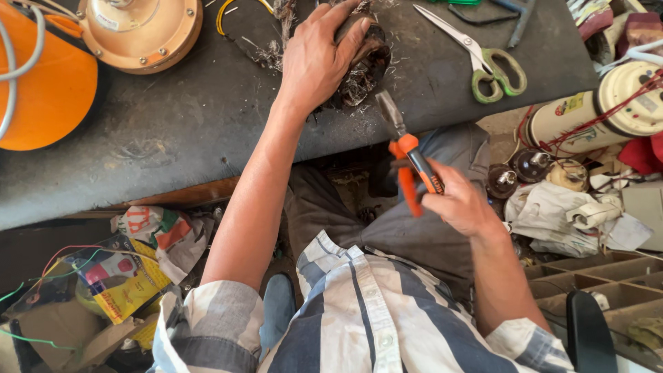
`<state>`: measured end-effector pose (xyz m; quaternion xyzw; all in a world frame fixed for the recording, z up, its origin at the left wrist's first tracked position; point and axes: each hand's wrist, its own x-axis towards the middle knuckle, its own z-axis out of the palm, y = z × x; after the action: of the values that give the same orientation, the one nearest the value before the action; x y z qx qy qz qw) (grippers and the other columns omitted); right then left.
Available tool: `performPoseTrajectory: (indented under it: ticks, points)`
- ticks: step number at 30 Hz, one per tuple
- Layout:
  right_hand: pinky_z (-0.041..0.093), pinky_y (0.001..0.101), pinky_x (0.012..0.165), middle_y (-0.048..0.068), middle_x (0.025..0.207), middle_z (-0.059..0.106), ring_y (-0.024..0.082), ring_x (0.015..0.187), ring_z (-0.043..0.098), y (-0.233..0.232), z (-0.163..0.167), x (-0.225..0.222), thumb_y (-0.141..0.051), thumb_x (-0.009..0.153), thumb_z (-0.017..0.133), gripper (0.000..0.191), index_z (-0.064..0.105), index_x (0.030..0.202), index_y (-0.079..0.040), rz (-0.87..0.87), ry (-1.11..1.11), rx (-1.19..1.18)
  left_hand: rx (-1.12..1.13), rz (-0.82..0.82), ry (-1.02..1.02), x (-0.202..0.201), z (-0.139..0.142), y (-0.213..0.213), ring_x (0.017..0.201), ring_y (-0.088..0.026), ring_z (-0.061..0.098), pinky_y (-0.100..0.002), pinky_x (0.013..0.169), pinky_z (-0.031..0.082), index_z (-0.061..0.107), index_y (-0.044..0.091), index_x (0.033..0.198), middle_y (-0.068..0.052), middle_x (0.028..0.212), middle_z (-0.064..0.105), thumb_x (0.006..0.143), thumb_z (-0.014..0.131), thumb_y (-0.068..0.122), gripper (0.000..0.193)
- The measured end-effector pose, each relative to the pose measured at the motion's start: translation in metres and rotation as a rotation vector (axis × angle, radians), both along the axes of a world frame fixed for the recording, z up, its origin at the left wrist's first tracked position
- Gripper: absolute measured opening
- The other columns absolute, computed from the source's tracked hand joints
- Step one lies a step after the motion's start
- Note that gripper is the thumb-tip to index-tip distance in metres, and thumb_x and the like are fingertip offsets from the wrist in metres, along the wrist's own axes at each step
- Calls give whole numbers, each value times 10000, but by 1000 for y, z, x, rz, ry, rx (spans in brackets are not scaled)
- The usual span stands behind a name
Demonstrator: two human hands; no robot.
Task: The person sits on the floor at a workbench and uses pliers to pull and cut burnt copper windings out of an old electric motor stator, working around the slots one section at a time and setting the extracted wire coils on the bench. At the end they handle the cleared stator and pick up a phone.
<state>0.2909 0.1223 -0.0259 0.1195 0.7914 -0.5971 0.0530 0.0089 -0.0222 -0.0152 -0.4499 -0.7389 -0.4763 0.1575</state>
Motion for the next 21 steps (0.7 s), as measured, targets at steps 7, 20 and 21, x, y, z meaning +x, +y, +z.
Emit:
performPoseTrajectory:
  ticks: [7,20,21]
  points:
    - [476,491,906,235,1328,572,403,1141,567,-26,26,-15,-151,677,725,639,679,1312,-84,-65,224,1178,-70,93,3,8,2,9,986,-368,696,-469,804,549,693,113,1293,-124,1114,706,1059,628,419,391]
    - [483,450,873,232,1194,556,380,993,607,-28,-2,-24,-75,776,671,551,614,1316,18,-102,162,921,-118,113,17,11,0,12,935,-321,714,-455,760,557,678,118,1331,-77,1047,685,1056,626,446,431]
    - [481,437,857,225,1147,562,376,977,612,-23,-6,-25,-79,777,675,531,619,1297,12,-101,146,840,-117,110,22,12,0,12,930,-314,716,-453,754,559,675,118,1337,-75,1041,683,1057,624,448,436]
